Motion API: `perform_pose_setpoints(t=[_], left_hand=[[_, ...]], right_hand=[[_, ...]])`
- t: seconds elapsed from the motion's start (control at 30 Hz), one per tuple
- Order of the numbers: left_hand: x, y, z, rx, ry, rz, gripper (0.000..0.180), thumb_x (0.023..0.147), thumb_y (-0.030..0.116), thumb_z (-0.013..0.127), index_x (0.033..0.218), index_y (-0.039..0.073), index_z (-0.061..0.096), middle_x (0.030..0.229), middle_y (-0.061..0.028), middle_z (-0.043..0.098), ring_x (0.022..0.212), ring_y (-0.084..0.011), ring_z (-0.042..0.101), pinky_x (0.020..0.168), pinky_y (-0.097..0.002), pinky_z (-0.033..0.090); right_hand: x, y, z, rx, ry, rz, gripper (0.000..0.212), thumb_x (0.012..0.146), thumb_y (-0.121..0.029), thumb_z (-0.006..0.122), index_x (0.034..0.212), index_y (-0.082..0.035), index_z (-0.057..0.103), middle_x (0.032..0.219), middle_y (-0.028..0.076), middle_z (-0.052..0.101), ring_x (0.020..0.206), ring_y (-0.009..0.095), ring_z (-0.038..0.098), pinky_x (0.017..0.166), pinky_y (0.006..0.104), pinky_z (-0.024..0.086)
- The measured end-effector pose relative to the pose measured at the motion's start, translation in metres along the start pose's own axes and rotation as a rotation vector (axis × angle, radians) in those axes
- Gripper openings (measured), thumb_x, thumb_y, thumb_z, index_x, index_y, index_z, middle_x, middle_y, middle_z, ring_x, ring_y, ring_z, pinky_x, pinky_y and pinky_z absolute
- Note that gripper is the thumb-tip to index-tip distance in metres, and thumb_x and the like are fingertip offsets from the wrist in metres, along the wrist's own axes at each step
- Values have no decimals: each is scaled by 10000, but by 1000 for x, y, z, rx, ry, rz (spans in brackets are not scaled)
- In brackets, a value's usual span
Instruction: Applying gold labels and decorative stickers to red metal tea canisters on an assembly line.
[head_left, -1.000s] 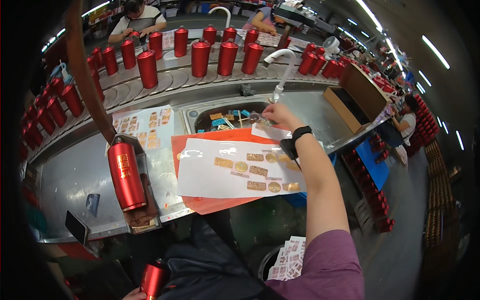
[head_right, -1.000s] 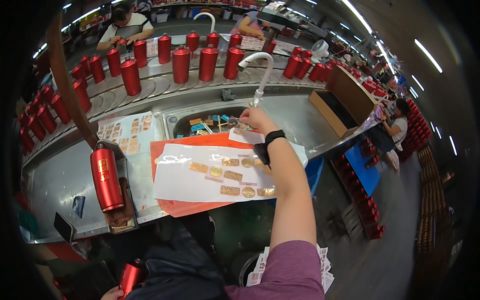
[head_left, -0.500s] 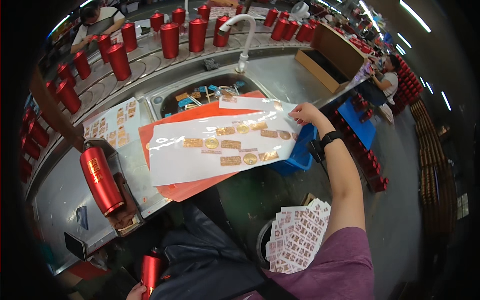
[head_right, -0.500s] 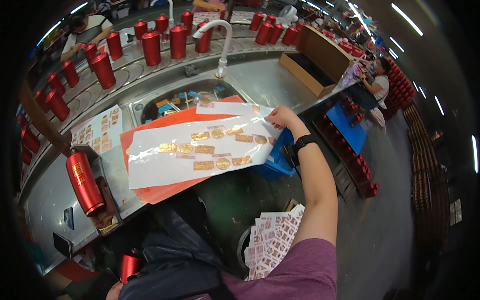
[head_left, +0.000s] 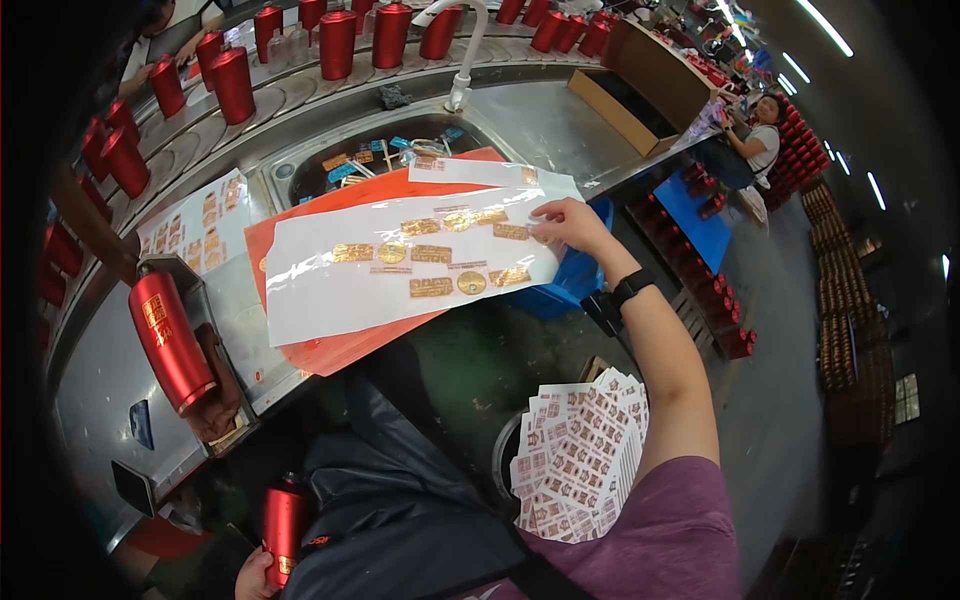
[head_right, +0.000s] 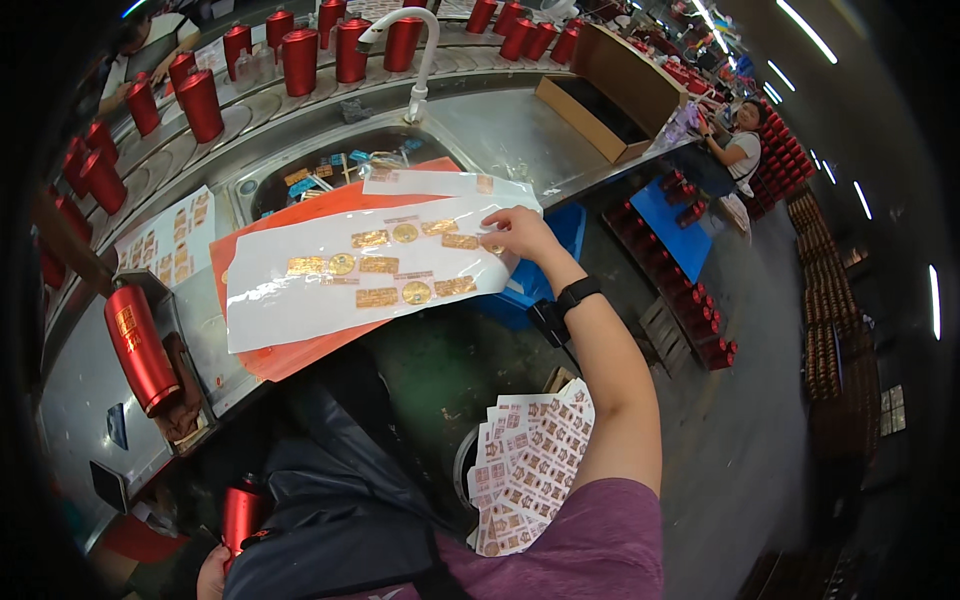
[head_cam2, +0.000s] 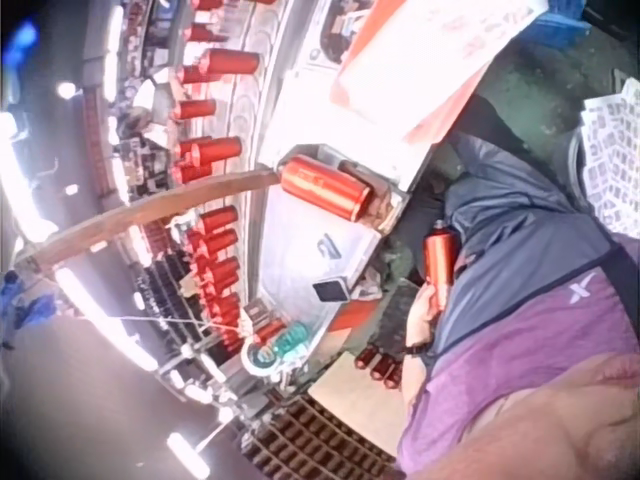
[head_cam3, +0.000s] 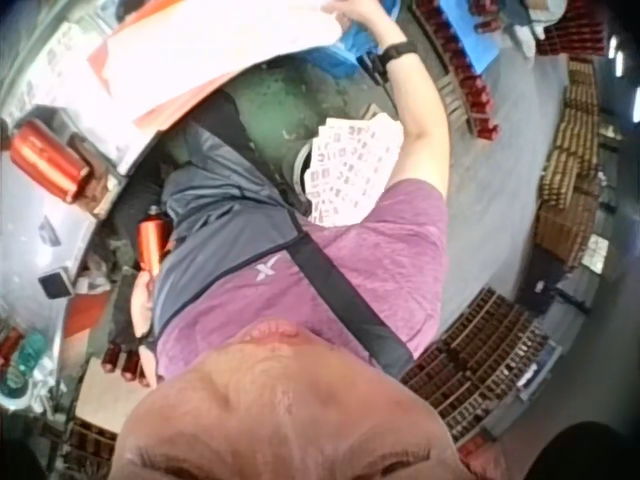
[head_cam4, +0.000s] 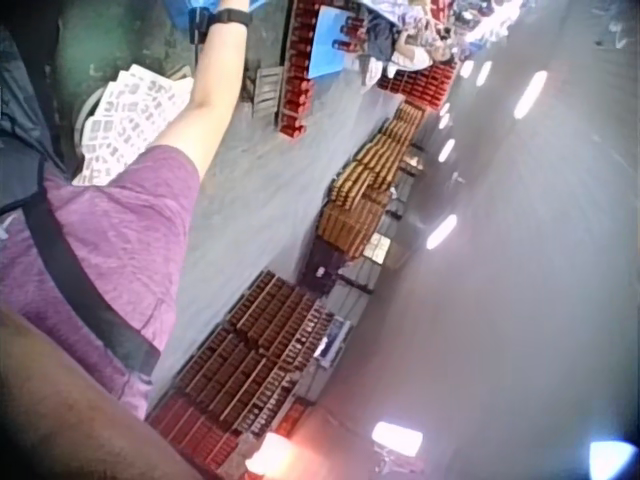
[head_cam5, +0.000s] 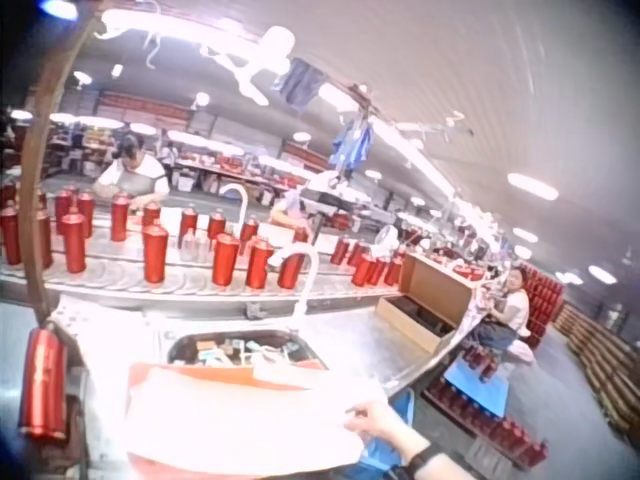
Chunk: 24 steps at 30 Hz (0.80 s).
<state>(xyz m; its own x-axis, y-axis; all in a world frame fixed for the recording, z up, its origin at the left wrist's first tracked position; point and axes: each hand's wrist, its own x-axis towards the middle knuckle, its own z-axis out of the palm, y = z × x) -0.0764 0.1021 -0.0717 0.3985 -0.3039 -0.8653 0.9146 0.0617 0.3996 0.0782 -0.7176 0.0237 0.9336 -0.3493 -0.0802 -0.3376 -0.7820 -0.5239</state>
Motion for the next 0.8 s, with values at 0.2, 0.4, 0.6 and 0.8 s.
perform_pose_setpoints(t=[0.2, 0.4, 0.6, 0.8], left_hand=[[31, -14, -46, -79, -62, 66, 458, 868, 183, 633, 1279, 0, 553, 1102, -127, 680, 925, -234, 685, 828, -385, 568], [14, 0, -36, -107, -57, 68, 435, 874, 222, 638, 1245, 6, 572, 1060, -115, 686, 892, -232, 684, 798, -378, 567], [-45, 27, 45, -80, 65, -17, 395, 956, 393, 613, 1130, 41, 655, 943, -60, 704, 826, -218, 656, 747, -333, 527], [7, 2, -1, -117, 72, 71, 360, 915, 284, 594, 1169, 30, 618, 956, -73, 680, 799, -198, 653, 722, -335, 538]], right_hand=[[13, -17, 5, -237, -85, -38, 312, 758, -250, 795, 996, -52, 755, 838, 93, 706, 772, 188, 659, 709, 326, 526], [19, -11, 2, -169, -217, -9, 269, 768, -229, 785, 966, -61, 715, 857, 85, 708, 796, 199, 665, 734, 329, 525], [24, -33, -3, -221, -342, 16, 293, 765, -243, 800, 991, -79, 708, 858, 82, 696, 799, 188, 654, 721, 315, 518], [17, -23, -4, -240, -384, -77, 170, 773, -196, 781, 868, -72, 717, 787, 77, 709, 751, 196, 661, 696, 326, 517]])
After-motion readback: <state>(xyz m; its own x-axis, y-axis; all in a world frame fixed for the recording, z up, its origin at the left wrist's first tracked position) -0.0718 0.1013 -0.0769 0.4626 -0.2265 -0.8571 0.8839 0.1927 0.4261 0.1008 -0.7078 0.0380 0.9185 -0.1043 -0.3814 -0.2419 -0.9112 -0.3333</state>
